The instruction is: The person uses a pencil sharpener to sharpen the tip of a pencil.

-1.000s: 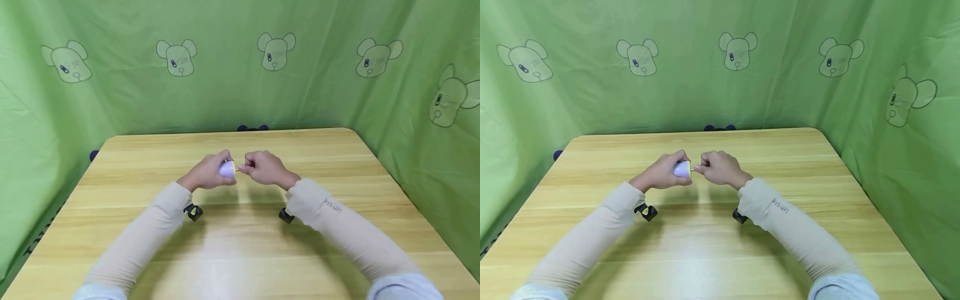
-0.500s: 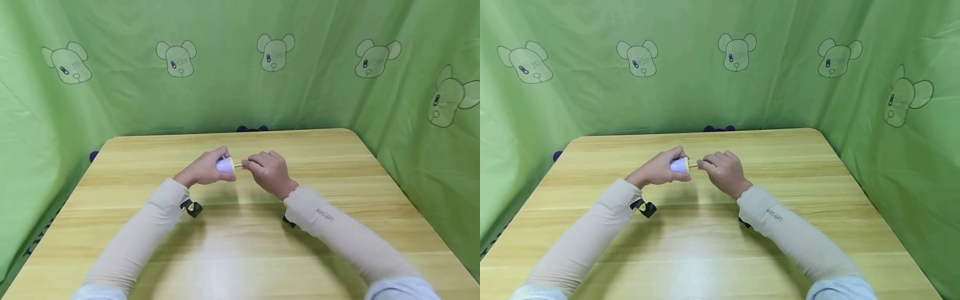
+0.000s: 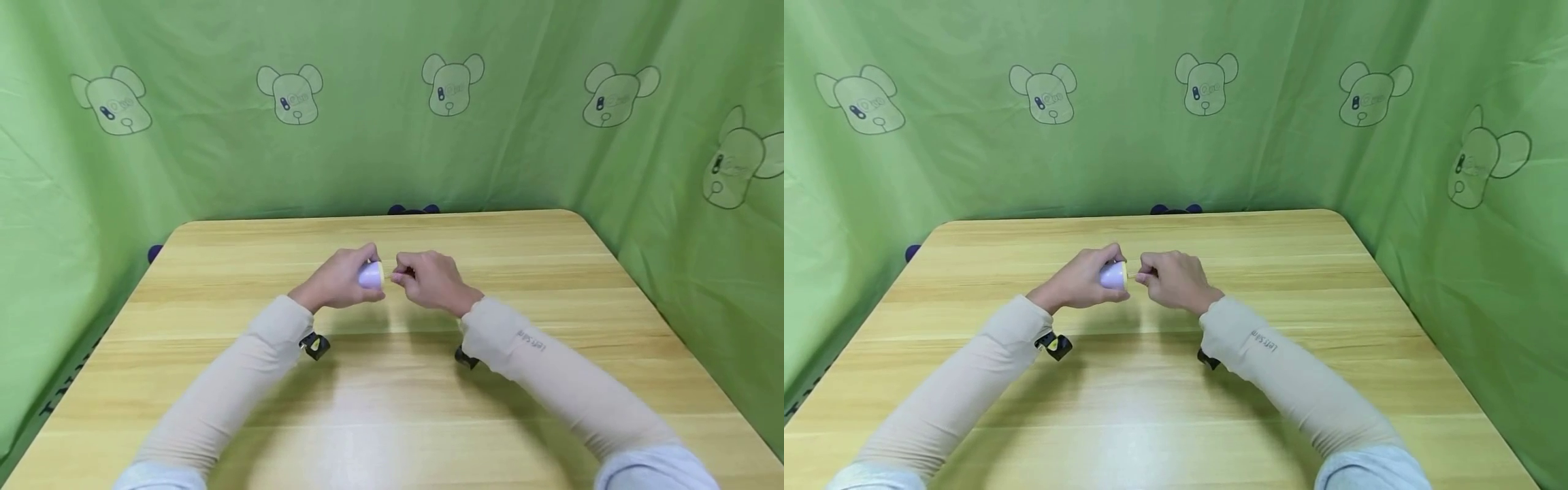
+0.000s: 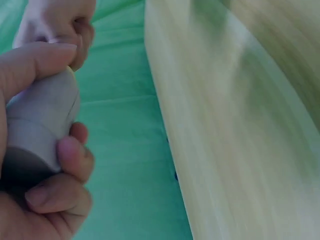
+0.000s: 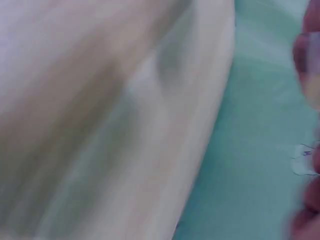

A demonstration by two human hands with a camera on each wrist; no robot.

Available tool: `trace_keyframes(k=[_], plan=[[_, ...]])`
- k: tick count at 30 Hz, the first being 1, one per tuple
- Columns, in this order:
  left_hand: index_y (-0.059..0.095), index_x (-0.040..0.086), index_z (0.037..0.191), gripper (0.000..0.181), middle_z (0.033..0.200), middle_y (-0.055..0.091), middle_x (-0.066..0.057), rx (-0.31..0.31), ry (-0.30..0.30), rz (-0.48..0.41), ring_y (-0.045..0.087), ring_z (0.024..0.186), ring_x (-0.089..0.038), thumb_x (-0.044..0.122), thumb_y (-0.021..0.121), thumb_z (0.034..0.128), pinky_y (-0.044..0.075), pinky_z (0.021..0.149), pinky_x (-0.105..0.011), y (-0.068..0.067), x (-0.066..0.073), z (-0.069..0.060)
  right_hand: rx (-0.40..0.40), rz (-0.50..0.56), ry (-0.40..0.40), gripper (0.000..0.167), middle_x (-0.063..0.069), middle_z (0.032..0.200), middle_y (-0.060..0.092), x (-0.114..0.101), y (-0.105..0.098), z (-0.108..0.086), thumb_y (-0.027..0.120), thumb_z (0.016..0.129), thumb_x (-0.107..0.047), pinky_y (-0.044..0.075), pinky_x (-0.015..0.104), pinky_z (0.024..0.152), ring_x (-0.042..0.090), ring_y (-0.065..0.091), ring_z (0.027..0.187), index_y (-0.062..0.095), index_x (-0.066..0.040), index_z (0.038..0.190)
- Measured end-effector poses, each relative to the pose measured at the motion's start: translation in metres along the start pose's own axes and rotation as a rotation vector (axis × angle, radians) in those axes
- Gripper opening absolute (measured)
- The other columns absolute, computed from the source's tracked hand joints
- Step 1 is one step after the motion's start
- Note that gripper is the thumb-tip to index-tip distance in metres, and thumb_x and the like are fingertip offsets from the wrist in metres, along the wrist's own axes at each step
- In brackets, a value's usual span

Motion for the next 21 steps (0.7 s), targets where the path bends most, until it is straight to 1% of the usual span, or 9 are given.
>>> trace_keyframes(k=[1,3,5,6,8,11,14,18,21], plan=[[0.052,0.009,0.103,0.043,0.087,0.061,-0.007,0.009,0.018,0.024,0.058,0.073,-0.021,0.022,0.082,0.0739,0.050,0.059,-0.029,0.001,0.001,-0.001,-0.103,0.114,0.111,0.031,-0.006,0.057,0.048,0.006,0.005,0.001,0.065,0.091,-0.012,0.030,0.025,0.044,0.009,0.036,0.048,0.049,-0.014,0.064],[0.054,0.008,0.104,0.044,0.090,0.063,-0.007,0.021,0.051,0.057,0.059,0.076,-0.021,0.022,0.083,0.0731,0.050,0.061,-0.028,0.003,0.002,-0.002,-0.256,0.284,0.305,0.029,-0.004,0.060,0.047,0.014,0.011,0.001,0.061,0.093,-0.010,0.033,0.026,0.050,0.011,0.037,0.053,0.052,-0.011,0.066],[0.056,0.008,0.106,0.046,0.093,0.064,-0.008,0.029,0.062,0.055,0.059,0.078,-0.021,0.021,0.083,0.0723,0.051,0.062,-0.028,0.005,0.001,-0.002,-0.329,0.356,0.399,0.026,-0.001,0.061,0.046,0.018,0.014,-0.001,0.060,0.094,-0.009,0.034,0.027,0.054,0.013,0.038,0.055,0.055,-0.008,0.068],[0.056,0.007,0.107,0.046,0.093,0.064,-0.009,0.031,0.060,0.043,0.060,0.078,-0.021,0.020,0.083,0.0722,0.051,0.062,-0.028,0.005,0.000,-0.003,-0.339,0.356,0.413,0.025,-0.001,0.062,0.049,0.019,0.013,-0.001,0.060,0.094,-0.009,0.036,0.027,0.055,0.014,0.040,0.057,0.058,-0.007,0.070],[0.056,0.007,0.109,0.047,0.093,0.064,-0.008,0.034,0.044,0.014,0.060,0.078,-0.021,0.020,0.083,0.0726,0.051,0.062,-0.028,0.004,-0.002,-0.002,-0.308,0.277,0.344,0.018,-0.001,0.067,0.056,0.017,0.007,0.001,0.064,0.093,-0.012,0.041,0.027,0.055,0.015,0.047,0.060,0.065,-0.008,0.076],[0.056,0.007,0.109,0.047,0.093,0.064,-0.008,0.032,0.017,-0.023,0.060,0.076,-0.021,0.019,0.083,0.0725,0.051,0.060,-0.029,0.002,-0.006,-0.002,-0.210,0.146,0.240,0.010,-0.003,0.073,0.063,0.013,-0.002,0.000,0.070,0.091,-0.016,0.046,0.029,0.055,0.017,0.054,0.062,0.069,-0.009,0.083],[0.055,0.009,0.110,0.047,0.093,0.063,-0.009,0.006,-0.005,-0.042,0.060,0.075,-0.022,0.022,0.083,0.0739,0.052,0.059,-0.029,0.002,-0.010,-0.001,-0.135,0.031,0.222,0.013,-0.004,0.071,0.062,0.014,-0.008,-0.004,0.072,0.089,-0.021,0.045,0.030,0.053,0.015,0.053,0.059,0.068,-0.011,0.081],[0.054,0.008,0.113,0.049,0.095,0.062,-0.010,-0.010,-0.037,-0.060,0.060,0.076,-0.022,0.023,0.082,0.0755,0.052,0.059,-0.029,0.003,-0.015,-0.001,-0.071,-0.021,0.191,0.016,-0.003,0.069,0.060,0.014,-0.007,-0.007,0.069,0.091,-0.024,0.042,0.028,0.053,0.012,0.049,0.058,0.066,-0.012,0.083],[0.055,0.009,0.113,0.049,0.096,0.062,-0.011,-0.005,-0.055,-0.084,0.060,0.075,-0.023,0.024,0.082,0.0751,0.052,0.058,-0.030,-0.001,-0.017,-0.002,0.005,-0.018,0.053,0.011,0.000,0.075,0.062,0.007,-0.006,-0.008,0.068,0.091,-0.018,0.048,0.026,0.058,0.011,0.055,0.064,0.066,-0.008,0.089]])
Point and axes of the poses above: each hand's wrist, its own z-axis towards the middle knuckle, its own y-axis out of the palm, x = y × z, the point moved 8 cm from there along z, towards the middle knuckle
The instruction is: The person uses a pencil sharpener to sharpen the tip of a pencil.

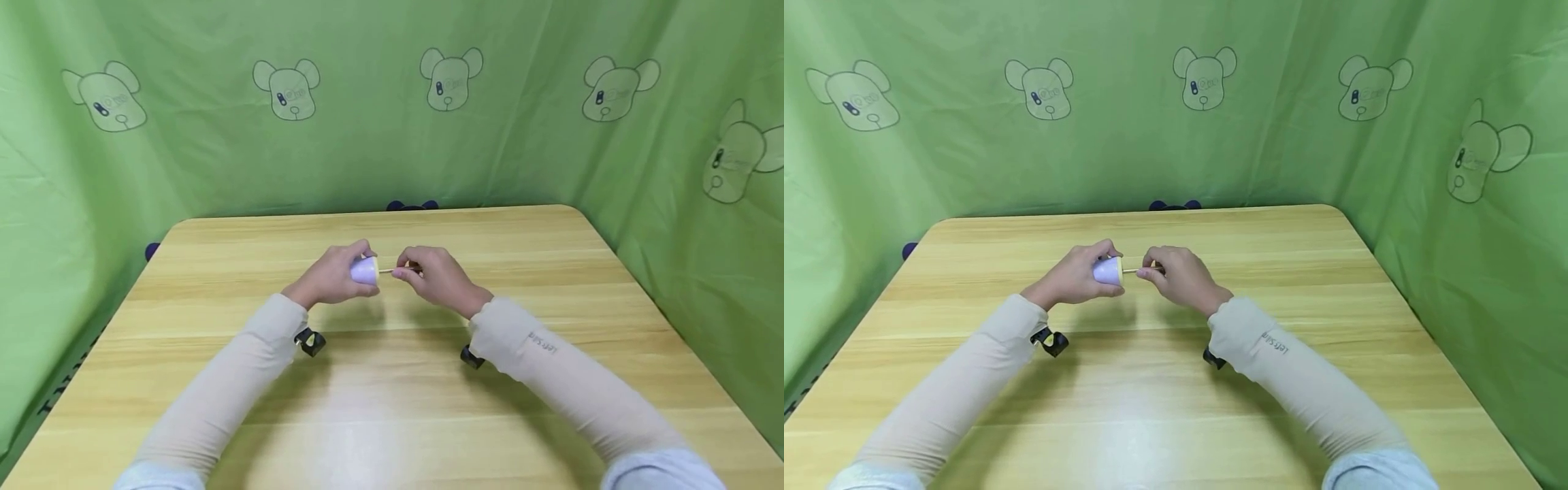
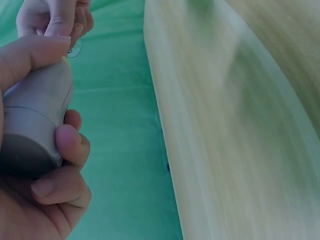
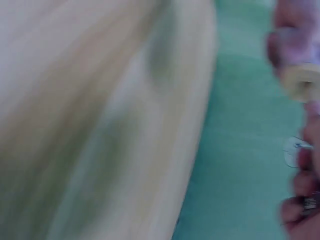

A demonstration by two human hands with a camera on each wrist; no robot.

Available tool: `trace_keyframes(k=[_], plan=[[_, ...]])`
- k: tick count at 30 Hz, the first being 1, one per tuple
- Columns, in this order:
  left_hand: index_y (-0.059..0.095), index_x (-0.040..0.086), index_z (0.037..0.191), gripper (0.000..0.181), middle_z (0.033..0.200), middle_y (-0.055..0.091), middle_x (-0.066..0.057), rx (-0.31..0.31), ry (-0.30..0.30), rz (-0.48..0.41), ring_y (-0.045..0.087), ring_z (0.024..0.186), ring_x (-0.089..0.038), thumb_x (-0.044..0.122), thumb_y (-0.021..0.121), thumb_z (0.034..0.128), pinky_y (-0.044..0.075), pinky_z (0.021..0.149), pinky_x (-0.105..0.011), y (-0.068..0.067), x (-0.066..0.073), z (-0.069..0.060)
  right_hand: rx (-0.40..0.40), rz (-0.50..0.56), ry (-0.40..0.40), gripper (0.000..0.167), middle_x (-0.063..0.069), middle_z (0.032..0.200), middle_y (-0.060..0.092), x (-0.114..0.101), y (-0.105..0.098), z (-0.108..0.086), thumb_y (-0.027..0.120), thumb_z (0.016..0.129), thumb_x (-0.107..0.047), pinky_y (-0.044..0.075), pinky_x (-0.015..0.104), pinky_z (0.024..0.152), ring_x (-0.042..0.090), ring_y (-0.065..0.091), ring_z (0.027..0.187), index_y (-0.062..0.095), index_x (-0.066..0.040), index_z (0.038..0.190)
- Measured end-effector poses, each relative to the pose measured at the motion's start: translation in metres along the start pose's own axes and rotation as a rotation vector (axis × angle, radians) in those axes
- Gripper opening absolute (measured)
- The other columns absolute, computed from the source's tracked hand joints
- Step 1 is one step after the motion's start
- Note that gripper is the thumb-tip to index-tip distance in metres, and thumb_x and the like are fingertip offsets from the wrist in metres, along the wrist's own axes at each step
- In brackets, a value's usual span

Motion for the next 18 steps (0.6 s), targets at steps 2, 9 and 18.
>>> trace_keyframes(k=[2,9,18], plan=[[0.056,0.010,0.112,0.048,0.096,0.062,-0.011,0.011,-0.008,-0.021,0.059,0.074,-0.023,0.023,0.083,0.0742,0.052,0.058,-0.030,-0.003,0.000,-0.001,0.083,-0.034,-0.119,0.010,0.002,0.079,0.064,-0.007,-0.003,-0.003,0.070,0.089,-0.014,0.051,0.026,0.061,0.012,0.059,0.068,0.065,-0.006,0.089],[0.056,0.008,0.110,0.048,0.092,0.062,-0.011,0.027,0.035,-0.040,0.059,0.072,-0.022,0.023,0.082,0.0728,0.051,0.056,-0.030,-0.007,0.008,0.000,0.373,-0.229,-0.337,0.026,0.000,0.059,0.057,-0.023,-0.014,-0.012,0.079,0.079,-0.012,0.035,0.024,0.038,0.007,0.043,0.045,0.055,-0.010,0.068],[0.057,0.007,0.108,0.046,0.093,0.064,-0.008,0.051,0.115,0.104,0.060,0.078,-0.021,0.021,0.083,0.0724,0.051,0.062,-0.030,-0.001,0.016,-0.003,-0.112,0.178,0.247,0.037,-0.003,0.054,0.039,0.007,0.008,0.004,0.063,0.093,-0.017,0.031,0.027,0.047,0.010,0.033,0.048,0.043,-0.013,0.061]])
Point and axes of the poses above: each hand's wrist, its own z-axis towards the middle knuckle, its own y-axis out of the palm, x = y × z, the point moved 8 cm from there along z, towards the middle knuckle
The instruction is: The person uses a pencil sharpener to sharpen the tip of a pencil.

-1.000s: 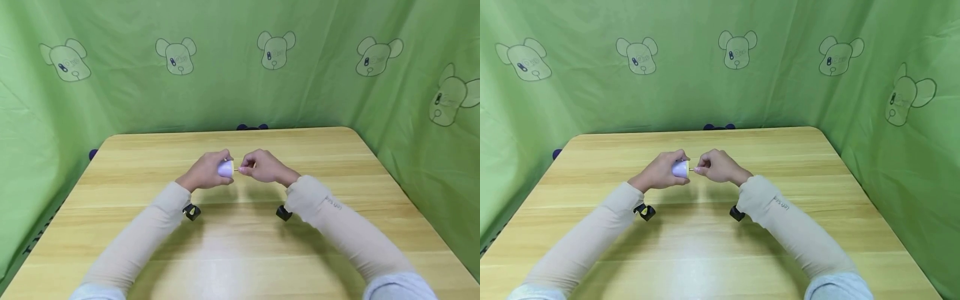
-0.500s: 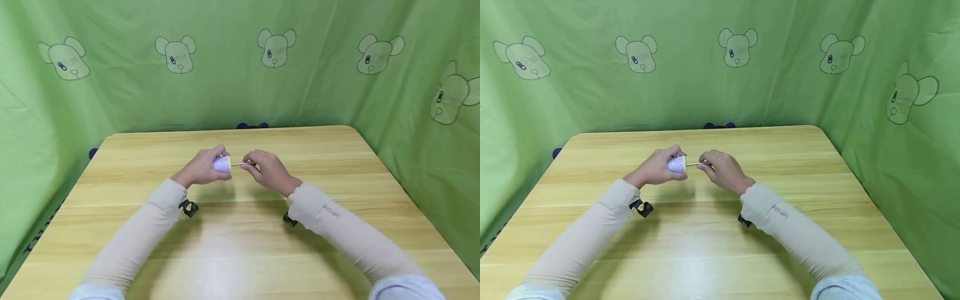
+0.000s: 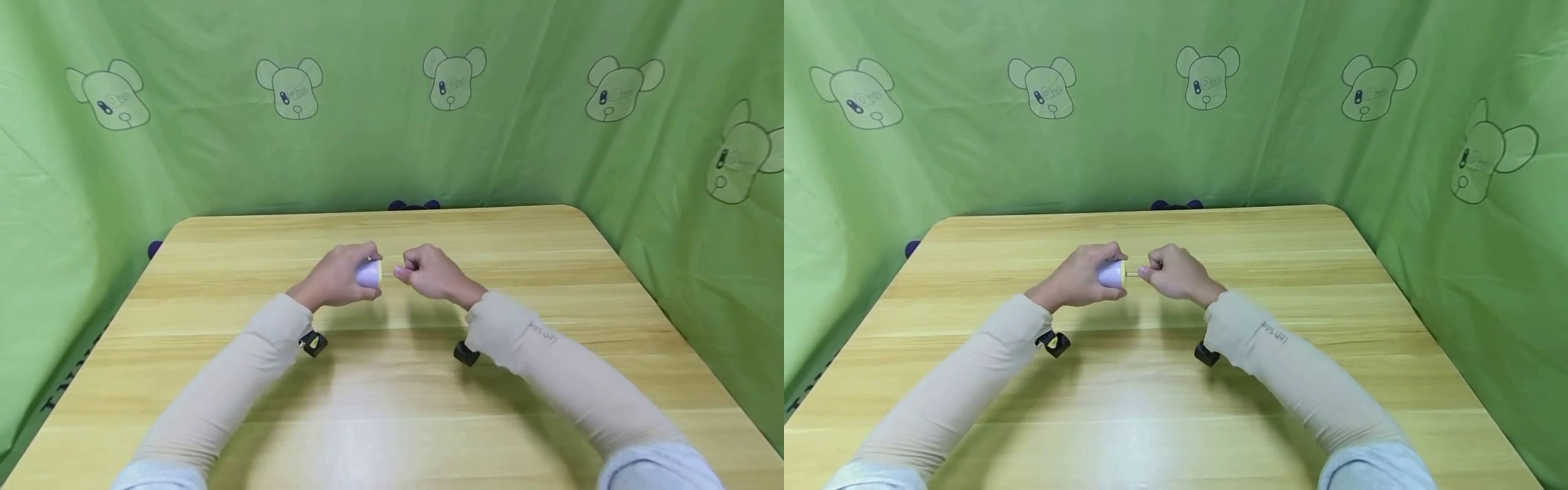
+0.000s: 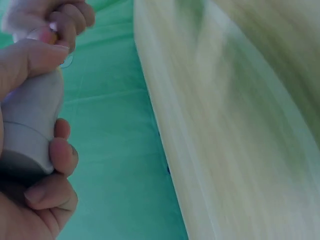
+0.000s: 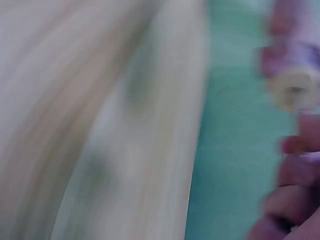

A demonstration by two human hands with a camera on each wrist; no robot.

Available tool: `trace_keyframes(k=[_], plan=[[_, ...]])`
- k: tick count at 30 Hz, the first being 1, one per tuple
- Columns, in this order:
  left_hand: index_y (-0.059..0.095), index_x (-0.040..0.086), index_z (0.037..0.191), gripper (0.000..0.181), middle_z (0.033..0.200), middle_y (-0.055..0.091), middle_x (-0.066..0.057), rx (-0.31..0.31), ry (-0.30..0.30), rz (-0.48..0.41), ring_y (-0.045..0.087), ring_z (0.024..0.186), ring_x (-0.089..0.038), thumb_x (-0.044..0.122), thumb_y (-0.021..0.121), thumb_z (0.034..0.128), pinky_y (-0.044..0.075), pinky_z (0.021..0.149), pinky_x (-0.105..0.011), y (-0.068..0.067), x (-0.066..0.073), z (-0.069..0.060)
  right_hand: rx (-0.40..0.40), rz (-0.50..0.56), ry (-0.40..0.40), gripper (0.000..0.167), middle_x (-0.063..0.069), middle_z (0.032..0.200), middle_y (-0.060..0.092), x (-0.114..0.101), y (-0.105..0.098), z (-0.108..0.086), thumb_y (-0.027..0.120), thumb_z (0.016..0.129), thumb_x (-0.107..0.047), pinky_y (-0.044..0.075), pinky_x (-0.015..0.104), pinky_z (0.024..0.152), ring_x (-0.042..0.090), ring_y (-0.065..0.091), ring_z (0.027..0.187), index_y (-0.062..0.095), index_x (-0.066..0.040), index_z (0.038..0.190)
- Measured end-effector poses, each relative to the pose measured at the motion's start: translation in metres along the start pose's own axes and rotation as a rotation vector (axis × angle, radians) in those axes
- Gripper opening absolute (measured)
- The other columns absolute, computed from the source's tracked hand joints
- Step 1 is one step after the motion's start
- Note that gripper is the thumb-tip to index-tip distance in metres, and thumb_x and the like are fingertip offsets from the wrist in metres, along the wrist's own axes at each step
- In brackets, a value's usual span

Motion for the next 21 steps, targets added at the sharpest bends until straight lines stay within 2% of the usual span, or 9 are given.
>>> trace_keyframes(k=[2,4,5,8,10,12,15,19,21], plan=[[0.057,0.007,0.108,0.046,0.094,0.065,-0.008,0.001,0.005,0.013,0.060,0.079,-0.022,0.021,0.083,0.0723,0.051,0.063,-0.030,0.000,0.001,0.000,-0.072,0.048,0.101,0.038,-0.002,0.055,0.037,0.006,0.002,0.002,0.060,0.095,-0.018,0.032,0.028,0.050,0.012,0.033,0.049,0.042,-0.012,0.062],[0.057,0.007,0.109,0.047,0.095,0.065,-0.008,0.004,-0.010,0.001,0.060,0.079,-0.022,0.021,0.083,0.0726,0.052,0.063,-0.030,-0.001,-0.001,0.001,-0.084,0.021,0.089,0.035,-0.001,0.057,0.042,0.004,0.000,0.004,0.060,0.096,-0.020,0.035,0.029,0.051,0.013,0.036,0.051,0.047,-0.010,0.065],[0.057,0.007,0.110,0.047,0.095,0.065,-0.009,0.008,-0.023,-0.008,0.060,0.078,-0.022,0.021,0.083,0.0727,0.052,0.062,-0.030,-0.002,-0.003,0.001,-0.071,-0.011,0.051,0.031,-0.001,0.060,0.045,0.002,-0.002,0.005,0.061,0.095,-0.020,0.036,0.029,0.052,0.013,0.039,0.052,0.052,-0.010,0.068],[0.057,0.008,0.111,0.048,0.095,0.064,-0.010,0.014,-0.075,-0.058,0.060,0.077,-0.023,0.019,0.083,0.0725,0.052,0.060,-0.030,-0.007,-0.009,0.001,0.021,-0.096,-0.129,0.015,0.000,0.071,0.056,-0.009,-0.008,0.003,0.067,0.092,-0.018,0.042,0.029,0.054,0.013,0.047,0.058,0.062,-0.009,0.081],[0.056,0.009,0.111,0.048,0.095,0.063,-0.011,0.005,-0.098,-0.083,0.060,0.077,-0.024,0.020,0.083,0.0730,0.052,0.059,-0.030,-0.009,-0.012,0.001,0.109,-0.180,-0.293,0.009,0.000,0.077,0.061,-0.018,-0.012,-0.003,0.073,0.088,-0.014,0.043,0.030,0.057,0.013,0.052,0.062,0.066,-0.008,0.087],[0.056,0.010,0.111,0.047,0.096,0.062,-0.012,-0.008,-0.116,-0.111,0.060,0.077,-0.024,0.021,0.083,0.0734,0.052,0.059,-0.031,-0.009,-0.013,0.001,0.225,-0.306,-0.470,0.011,0.002,0.078,0.064,-0.025,-0.016,-0.012,0.075,0.085,-0.013,0.042,0.031,0.058,0.015,0.056,0.063,0.067,-0.007,0.088],[0.056,0.011,0.110,0.047,0.097,0.062,-0.012,-0.014,-0.123,-0.138,0.060,0.077,-0.024,0.022,0.083,0.0733,0.052,0.059,-0.030,-0.008,-0.014,0.001,0.434,-0.506,-0.694,0.015,0.003,0.072,0.064,-0.034,-0.017,-0.029,0.066,0.093,-0.021,0.038,0.033,0.053,0.017,0.059,0.059,0.067,-0.007,0.087],[0.056,0.011,0.108,0.046,0.095,0.062,-0.010,-0.025,-0.116,-0.187,0.059,0.075,-0.023,0.022,0.083,0.0718,0.052,0.058,-0.031,-0.006,-0.010,0.001,0.646,-0.611,-0.859,0.032,0.004,0.064,0.057,-0.036,-0.012,-0.044,0.050,0.102,-0.027,0.036,0.029,0.041,0.017,0.050,0.046,0.067,-0.006,0.083],[0.055,0.011,0.106,0.045,0.092,0.061,-0.009,-0.036,-0.098,-0.198,0.058,0.074,-0.023,0.021,0.083,0.0714,0.051,0.057,-0.031,-0.003,-0.006,0.002,0.712,-0.612,-0.902,0.031,0.003,0.059,0.052,-0.034,-0.010,-0.048,0.052,0.101,-0.021,0.032,0.027,0.035,0.015,0.043,0.040,0.063,-0.006,0.076]])
Point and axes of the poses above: each hand's wrist, its own z-axis towards the middle knuckle, its own y-axis out of the palm, x = y × z, the point moved 8 cm from there along z, towards the middle knuckle
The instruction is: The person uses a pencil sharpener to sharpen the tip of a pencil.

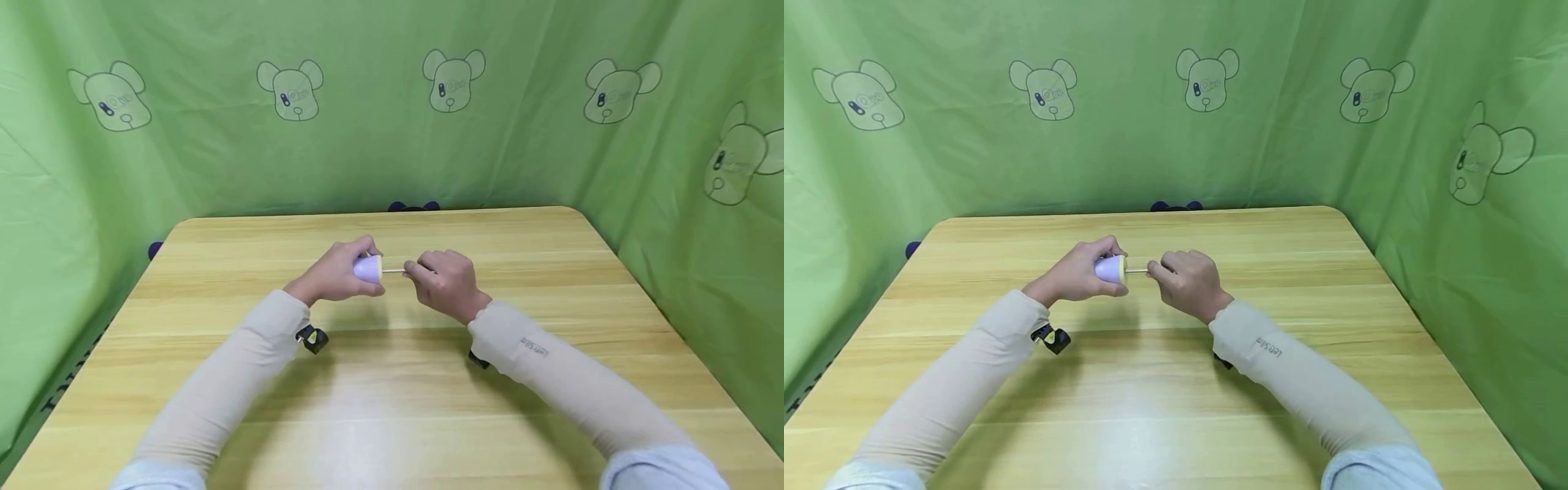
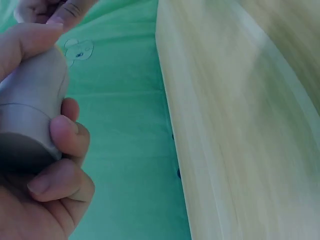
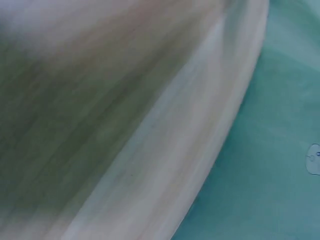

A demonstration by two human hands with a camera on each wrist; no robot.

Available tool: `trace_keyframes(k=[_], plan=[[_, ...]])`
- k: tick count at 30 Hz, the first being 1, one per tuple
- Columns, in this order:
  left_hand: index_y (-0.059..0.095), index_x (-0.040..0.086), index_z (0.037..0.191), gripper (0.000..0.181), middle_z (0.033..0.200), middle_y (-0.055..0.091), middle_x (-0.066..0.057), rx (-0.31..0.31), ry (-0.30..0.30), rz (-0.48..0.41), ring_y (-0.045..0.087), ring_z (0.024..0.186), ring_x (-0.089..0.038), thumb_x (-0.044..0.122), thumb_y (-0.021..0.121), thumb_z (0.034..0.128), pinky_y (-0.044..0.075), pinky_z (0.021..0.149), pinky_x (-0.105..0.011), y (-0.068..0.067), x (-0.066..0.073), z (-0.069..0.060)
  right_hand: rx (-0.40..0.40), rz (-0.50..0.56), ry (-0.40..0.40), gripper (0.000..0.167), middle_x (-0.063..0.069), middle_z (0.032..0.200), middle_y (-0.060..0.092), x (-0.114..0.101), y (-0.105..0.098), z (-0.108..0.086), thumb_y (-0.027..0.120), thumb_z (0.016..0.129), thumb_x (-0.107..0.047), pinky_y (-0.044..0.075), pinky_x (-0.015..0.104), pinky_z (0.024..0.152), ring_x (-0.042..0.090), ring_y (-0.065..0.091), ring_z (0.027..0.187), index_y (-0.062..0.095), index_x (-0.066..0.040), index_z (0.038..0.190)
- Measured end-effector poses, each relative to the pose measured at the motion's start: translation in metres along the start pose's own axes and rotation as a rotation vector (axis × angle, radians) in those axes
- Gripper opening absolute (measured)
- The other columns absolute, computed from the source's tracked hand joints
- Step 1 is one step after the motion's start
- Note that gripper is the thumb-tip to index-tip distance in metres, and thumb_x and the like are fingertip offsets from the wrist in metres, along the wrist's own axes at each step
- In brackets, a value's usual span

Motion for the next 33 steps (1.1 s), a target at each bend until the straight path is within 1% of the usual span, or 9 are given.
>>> trace_keyframes(k=[5,11,15,20,22,23,26,29,33], plan=[[0.054,0.010,0.104,0.043,0.087,0.060,-0.007,0.004,0.051,0.039,0.058,0.073,-0.021,0.019,0.082,0.0724,0.051,0.057,-0.029,0.005,0.007,0.001,0.042,0.035,0.015,0.034,-0.001,0.050,0.042,0.001,0.002,-0.002,0.052,0.098,-0.015,0.025,0.024,0.032,0.010,0.031,0.034,0.052,-0.009,0.064],[0.054,0.006,0.106,0.045,0.088,0.061,-0.008,0.052,0.089,0.131,0.058,0.076,-0.022,0.019,0.082,0.0729,0.050,0.060,-0.030,0.004,0.009,0.000,-0.149,0.165,0.249,0.035,-0.004,0.050,0.048,0.013,0.011,0.004,0.055,0.097,-0.020,0.023,0.023,0.033,0.005,0.030,0.038,0.051,-0.013,0.063],[0.055,0.005,0.108,0.046,0.093,0.062,-0.009,0.106,0.144,0.218,0.059,0.081,-0.025,0.020,0.082,0.0733,0.051,0.064,-0.032,0.004,0.014,-0.001,-0.427,0.329,0.517,0.034,-0.006,0.051,0.047,0.027,0.023,0.005,0.065,0.089,-0.013,0.023,0.024,0.038,0.005,0.029,0.043,0.045,-0.016,0.062],[0.056,0.006,0.110,0.045,0.099,0.061,-0.012,0.135,0.229,0.300,0.061,0.082,-0.027,0.019,0.081,0.0751,0.054,0.066,-0.033,0.008,0.018,-0.006,-0.843,0.692,1.025,0.036,-0.002,0.056,0.038,0.037,0.042,-0.012,0.059,0.094,-0.013,0.024,0.025,0.045,0.010,0.028,0.047,0.042,-0.013,0.062],[0.057,0.006,0.111,0.045,0.100,0.061,-0.013,0.145,0.249,0.319,0.062,0.082,-0.027,0.019,0.081,0.0750,0.055,0.066,-0.033,0.008,0.019,-0.007,-0.912,0.760,1.162,0.036,-0.001,0.059,0.037,0.037,0.043,-0.015,0.057,0.096,-0.015,0.026,0.025,0.047,0.011,0.027,0.050,0.043,-0.010,0.064],[0.057,0.006,0.111,0.045,0.099,0.061,-0.013,0.150,0.255,0.328,0.062,0.081,-0.027,0.019,0.081,0.0748,0.055,0.066,-0.033,0.008,0.020,-0.007,-0.919,0.766,1.185,0.035,0.000,0.060,0.037,0.038,0.043,-0.015,0.057,0.097,-0.015,0.026,0.026,0.047,0.012,0.028,0.050,0.043,-0.009,0.064],[0.056,0.006,0.111,0.047,0.099,0.062,-0.013,0.149,0.222,0.307,0.061,0.082,-0.026,0.018,0.082,0.0739,0.055,0.067,-0.033,0.003,0.017,-0.004,-0.849,0.662,1.037,0.031,0.000,0.061,0.044,0.039,0.041,-0.006,0.060,0.096,-0.018,0.032,0.028,0.050,0.013,0.035,0.051,0.051,-0.010,0.068],[0.056,0.006,0.111,0.047,0.098,0.063,-0.011,0.105,0.148,0.241,0.060,0.082,-0.025,0.019,0.082,0.0739,0.053,0.066,-0.033,-0.002,0.011,-0.001,-0.688,0.521,0.756,0.019,-0.001,0.065,0.056,0.033,0.035,0.004,0.066,0.093,-0.017,0.041,0.029,0.054,0.012,0.047,0.055,0.062,-0.010,0.077],[0.056,0.007,0.112,0.048,0.096,0.062,-0.010,0.034,0.022,0.124,0.059,0.079,-0.024,0.019,0.083,0.0738,0.052,0.061,-0.031,-0.006,0.001,-0.001,-0.428,0.273,0.363,0.011,0.001,0.076,0.069,0.016,0.021,0.012,0.069,0.091,-0.019,0.043,0.033,0.064,0.015,0.057,0.063,0.070,-0.008,0.088]])
Point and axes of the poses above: each hand's wrist, its own z-axis towards the middle knuckle, its own y-axis out of the palm, x = y × z, the point moved 8 cm from there along z, towards the middle knuckle
